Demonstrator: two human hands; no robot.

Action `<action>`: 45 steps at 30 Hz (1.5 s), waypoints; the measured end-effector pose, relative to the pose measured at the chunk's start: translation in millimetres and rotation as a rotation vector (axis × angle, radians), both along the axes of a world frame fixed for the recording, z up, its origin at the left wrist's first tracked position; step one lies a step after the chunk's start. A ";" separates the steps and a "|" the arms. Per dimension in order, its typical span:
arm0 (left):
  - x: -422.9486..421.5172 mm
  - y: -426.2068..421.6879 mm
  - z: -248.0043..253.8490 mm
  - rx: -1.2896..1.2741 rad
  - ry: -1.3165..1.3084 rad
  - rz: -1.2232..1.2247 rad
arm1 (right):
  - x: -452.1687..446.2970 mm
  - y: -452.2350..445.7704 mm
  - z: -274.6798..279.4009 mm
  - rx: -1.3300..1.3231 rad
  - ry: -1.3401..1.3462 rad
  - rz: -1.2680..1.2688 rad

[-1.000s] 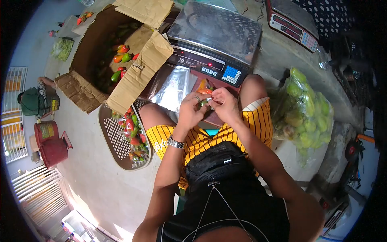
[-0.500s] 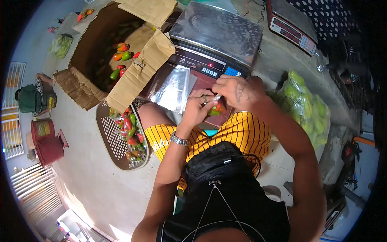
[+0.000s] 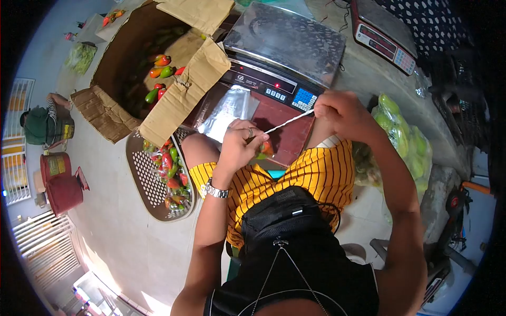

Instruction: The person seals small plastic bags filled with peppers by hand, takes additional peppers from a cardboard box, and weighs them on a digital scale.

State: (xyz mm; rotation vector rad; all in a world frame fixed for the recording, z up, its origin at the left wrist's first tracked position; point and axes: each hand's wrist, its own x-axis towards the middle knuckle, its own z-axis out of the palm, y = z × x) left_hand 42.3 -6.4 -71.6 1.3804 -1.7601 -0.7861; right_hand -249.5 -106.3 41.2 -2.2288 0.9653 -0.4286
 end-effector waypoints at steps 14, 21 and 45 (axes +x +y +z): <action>-32.7 -31.1 30.4 0.375 0.838 0.233 | 41.3 124.0 -26.4 1.243 -0.807 -0.187; -67.9 -31.8 58.5 0.550 1.186 0.229 | 81.7 157.9 -97.9 1.790 -1.262 -0.175; -17.9 -16.5 52.0 0.370 0.932 0.456 | 95.2 94.4 -18.6 1.331 -0.842 -0.203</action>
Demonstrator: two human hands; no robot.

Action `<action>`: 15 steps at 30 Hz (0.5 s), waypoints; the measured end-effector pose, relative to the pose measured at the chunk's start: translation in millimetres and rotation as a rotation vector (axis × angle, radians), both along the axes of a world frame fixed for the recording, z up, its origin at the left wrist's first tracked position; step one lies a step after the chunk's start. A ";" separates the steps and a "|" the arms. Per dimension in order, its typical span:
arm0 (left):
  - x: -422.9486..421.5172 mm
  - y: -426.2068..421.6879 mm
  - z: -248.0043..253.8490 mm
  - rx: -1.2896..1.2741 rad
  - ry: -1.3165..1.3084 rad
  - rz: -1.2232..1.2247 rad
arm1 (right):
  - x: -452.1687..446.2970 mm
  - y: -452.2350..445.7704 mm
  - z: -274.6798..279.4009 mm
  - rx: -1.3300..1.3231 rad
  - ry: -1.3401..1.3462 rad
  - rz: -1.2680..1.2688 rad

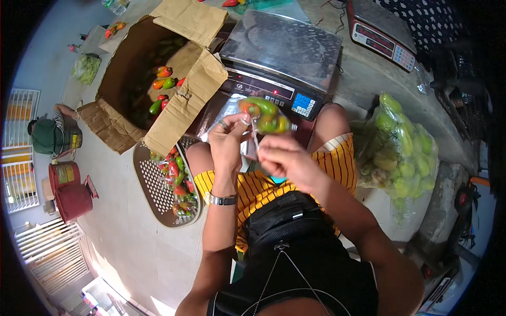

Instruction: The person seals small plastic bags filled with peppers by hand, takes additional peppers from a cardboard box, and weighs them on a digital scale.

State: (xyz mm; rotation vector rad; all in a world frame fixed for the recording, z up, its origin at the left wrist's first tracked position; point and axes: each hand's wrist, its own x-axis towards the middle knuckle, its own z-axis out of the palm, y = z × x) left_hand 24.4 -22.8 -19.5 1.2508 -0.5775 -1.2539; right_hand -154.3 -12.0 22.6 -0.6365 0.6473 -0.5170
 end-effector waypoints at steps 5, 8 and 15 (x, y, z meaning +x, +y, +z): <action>-11.3 6.1 23.3 -0.145 0.442 -0.231 | 12.1 28.0 -75.1 0.392 -0.577 0.026; 2.2 13.4 34.2 -0.199 0.245 -0.448 | -8.7 -1.5 -64.1 0.204 -0.654 -0.125; 17.4 -4.2 32.0 -0.025 -0.248 -0.267 | -56.3 -44.9 -15.8 -0.213 -0.030 -0.146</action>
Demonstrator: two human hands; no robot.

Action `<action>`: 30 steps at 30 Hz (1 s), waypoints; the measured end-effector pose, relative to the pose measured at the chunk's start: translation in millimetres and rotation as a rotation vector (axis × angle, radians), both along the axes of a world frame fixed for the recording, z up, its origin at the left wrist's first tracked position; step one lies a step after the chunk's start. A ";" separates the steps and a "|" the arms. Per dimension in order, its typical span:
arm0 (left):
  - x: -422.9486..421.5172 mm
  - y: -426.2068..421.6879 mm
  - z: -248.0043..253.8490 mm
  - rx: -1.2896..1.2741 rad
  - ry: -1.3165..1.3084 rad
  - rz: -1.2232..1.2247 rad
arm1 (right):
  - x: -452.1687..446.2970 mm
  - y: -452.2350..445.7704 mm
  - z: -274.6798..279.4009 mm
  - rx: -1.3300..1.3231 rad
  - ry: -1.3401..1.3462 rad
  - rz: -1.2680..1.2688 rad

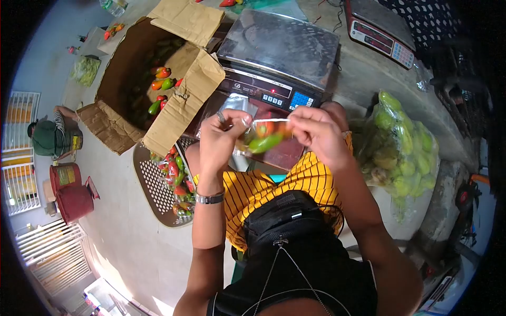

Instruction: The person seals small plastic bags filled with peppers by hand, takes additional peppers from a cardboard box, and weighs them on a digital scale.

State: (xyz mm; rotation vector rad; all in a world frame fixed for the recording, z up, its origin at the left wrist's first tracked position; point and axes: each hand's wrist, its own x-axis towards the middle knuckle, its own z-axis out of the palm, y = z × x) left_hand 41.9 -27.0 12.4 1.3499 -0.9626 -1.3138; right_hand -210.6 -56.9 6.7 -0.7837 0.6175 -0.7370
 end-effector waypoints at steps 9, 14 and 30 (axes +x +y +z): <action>-20.1 7.9 24.5 -0.145 0.567 -0.294 | 62.4 67.0 -41.4 0.521 -0.496 0.011; 7.3 2.3 22.0 -0.180 0.040 -0.238 | 11.1 14.8 -47.6 0.133 -0.237 -0.014; -1.0 -5.4 19.4 -0.101 -0.052 -0.357 | 2.6 18.4 -40.9 -0.035 0.053 -0.110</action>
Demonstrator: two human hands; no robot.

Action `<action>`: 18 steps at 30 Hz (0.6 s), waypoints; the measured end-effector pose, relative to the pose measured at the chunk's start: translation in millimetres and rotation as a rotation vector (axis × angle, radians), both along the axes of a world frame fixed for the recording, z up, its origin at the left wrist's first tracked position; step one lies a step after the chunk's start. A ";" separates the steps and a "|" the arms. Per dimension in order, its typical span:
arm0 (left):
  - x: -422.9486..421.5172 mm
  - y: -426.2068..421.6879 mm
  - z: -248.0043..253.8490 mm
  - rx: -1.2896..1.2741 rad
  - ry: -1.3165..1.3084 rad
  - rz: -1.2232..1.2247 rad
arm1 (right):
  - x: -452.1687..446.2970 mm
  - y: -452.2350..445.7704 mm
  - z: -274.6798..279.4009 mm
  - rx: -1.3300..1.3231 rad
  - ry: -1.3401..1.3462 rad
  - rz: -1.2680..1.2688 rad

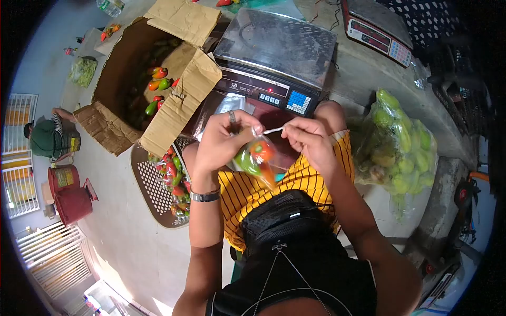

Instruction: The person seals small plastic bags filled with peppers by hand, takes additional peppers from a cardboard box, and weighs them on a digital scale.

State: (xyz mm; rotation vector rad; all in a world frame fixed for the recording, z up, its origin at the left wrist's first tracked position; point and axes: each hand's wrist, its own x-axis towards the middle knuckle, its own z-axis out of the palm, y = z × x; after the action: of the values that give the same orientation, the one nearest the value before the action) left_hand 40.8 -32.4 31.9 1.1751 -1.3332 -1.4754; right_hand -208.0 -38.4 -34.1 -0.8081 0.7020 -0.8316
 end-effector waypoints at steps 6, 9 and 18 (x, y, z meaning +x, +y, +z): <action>-53.6 3.8 -8.9 0.031 -0.029 0.393 | 54.1 39.0 50.1 -0.037 0.245 -0.197; -44.4 9.0 -11.7 0.028 0.496 0.175 | 51.7 43.7 31.5 0.161 -0.242 -0.135; 1.7 -7.9 -24.7 -0.141 0.190 -0.054 | 16.1 -2.4 33.9 -0.469 0.347 -0.155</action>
State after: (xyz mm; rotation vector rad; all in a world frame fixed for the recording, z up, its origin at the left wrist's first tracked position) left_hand 42.6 -40.4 7.2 0.8924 -1.3228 -1.4658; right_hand -191.9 -40.9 -0.3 -1.3546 0.8974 -1.0270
